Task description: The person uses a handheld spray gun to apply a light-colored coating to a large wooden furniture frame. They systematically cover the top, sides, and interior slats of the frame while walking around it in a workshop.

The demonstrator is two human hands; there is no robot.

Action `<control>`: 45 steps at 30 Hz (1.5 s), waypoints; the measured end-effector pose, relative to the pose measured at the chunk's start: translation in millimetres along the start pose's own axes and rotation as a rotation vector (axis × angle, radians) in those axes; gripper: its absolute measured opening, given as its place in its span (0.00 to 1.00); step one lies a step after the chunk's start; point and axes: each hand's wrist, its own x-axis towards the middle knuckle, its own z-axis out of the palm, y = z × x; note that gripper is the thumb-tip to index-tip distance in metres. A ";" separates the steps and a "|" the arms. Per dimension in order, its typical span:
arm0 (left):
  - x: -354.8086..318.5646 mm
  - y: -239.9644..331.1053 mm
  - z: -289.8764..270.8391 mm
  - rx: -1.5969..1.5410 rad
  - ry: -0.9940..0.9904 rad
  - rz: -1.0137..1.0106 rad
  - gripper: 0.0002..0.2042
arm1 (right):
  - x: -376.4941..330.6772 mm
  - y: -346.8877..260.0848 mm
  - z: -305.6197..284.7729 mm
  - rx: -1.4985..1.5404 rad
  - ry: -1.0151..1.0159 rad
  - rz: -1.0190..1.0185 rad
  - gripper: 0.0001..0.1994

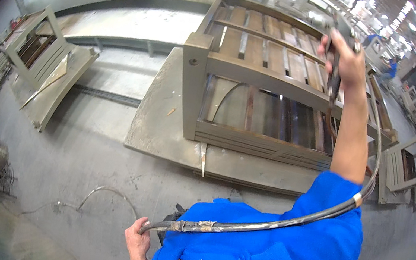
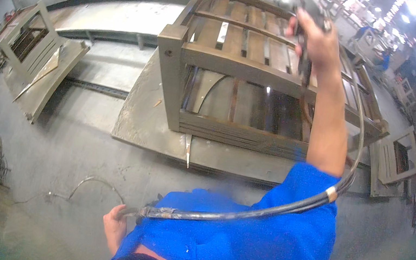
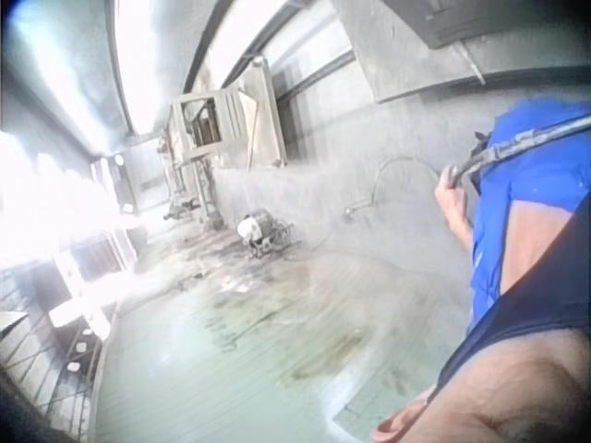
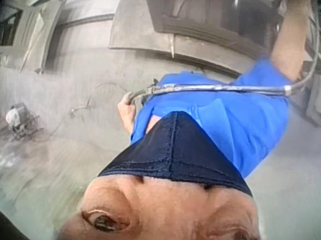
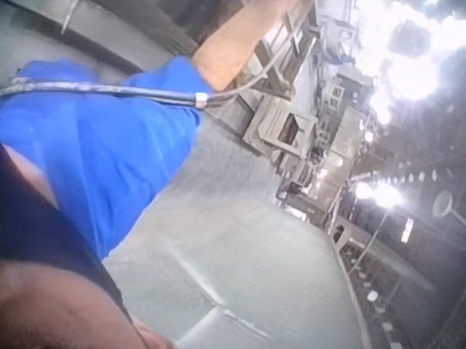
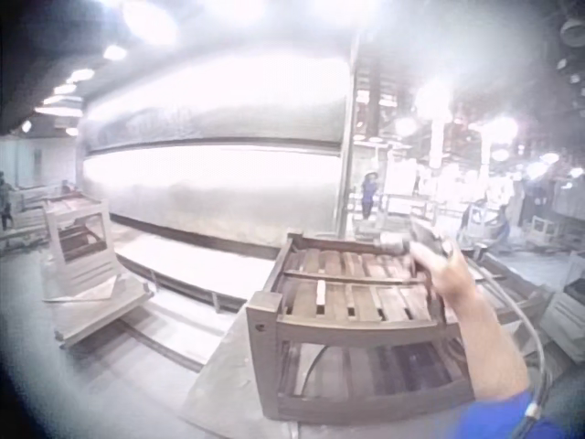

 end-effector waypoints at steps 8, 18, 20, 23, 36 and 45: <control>64.2 8.7 0.8 0.160 -0.138 0.254 0.17 | -196.3 -1.1 -14.3 0.219 0.298 0.195 0.18; -31.8 117.2 65.8 0.255 -0.209 0.405 0.23 | -330.9 57.9 -49.1 0.387 0.057 0.566 0.28; -63.9 116.7 83.4 0.316 -0.236 0.319 0.24 | -368.8 71.9 -57.6 0.419 -0.014 0.609 0.29; -112.0 122.5 141.4 0.319 -0.250 0.300 0.24 | -406.3 112.4 -92.7 0.463 -0.055 0.702 0.29; -270.8 36.3 126.7 0.298 -0.290 -0.043 0.10 | -493.5 105.8 -182.1 0.244 0.155 0.941 0.27; -355.9 -268.3 114.2 0.299 -0.157 -0.585 0.17 | -489.6 114.8 -99.0 0.354 0.091 0.719 0.29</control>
